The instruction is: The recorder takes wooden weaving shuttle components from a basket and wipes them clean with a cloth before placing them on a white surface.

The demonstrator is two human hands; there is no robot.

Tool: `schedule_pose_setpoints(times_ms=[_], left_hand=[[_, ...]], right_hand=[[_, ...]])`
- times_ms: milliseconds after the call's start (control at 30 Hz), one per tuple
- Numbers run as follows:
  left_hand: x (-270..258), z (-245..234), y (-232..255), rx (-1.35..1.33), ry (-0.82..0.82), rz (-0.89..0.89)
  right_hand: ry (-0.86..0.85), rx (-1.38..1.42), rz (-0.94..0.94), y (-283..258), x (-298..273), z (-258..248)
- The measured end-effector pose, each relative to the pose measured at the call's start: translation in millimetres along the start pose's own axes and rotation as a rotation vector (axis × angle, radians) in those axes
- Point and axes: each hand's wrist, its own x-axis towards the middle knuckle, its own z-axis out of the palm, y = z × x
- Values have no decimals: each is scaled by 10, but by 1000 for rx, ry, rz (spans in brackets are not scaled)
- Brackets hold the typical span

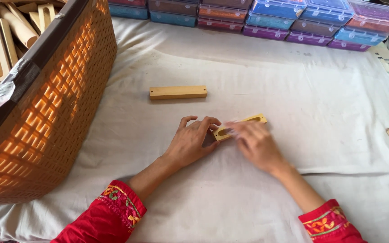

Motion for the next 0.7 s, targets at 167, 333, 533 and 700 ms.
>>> schedule_pose_setpoints(times_ms=[167,333,533,700], left_hand=[[2,9,0,41,-1,6],[7,-19,20,76,-11,-5],[49,-153,-165,218,84,-31],[84,-394,-444,467,342,-168]], right_hand=[[-39,48,-84,28,21,88],[-74,25,-20,228,48,-255],[2,-45,157,565,-76,-348],[429,-249,223,906,-233,-529]])
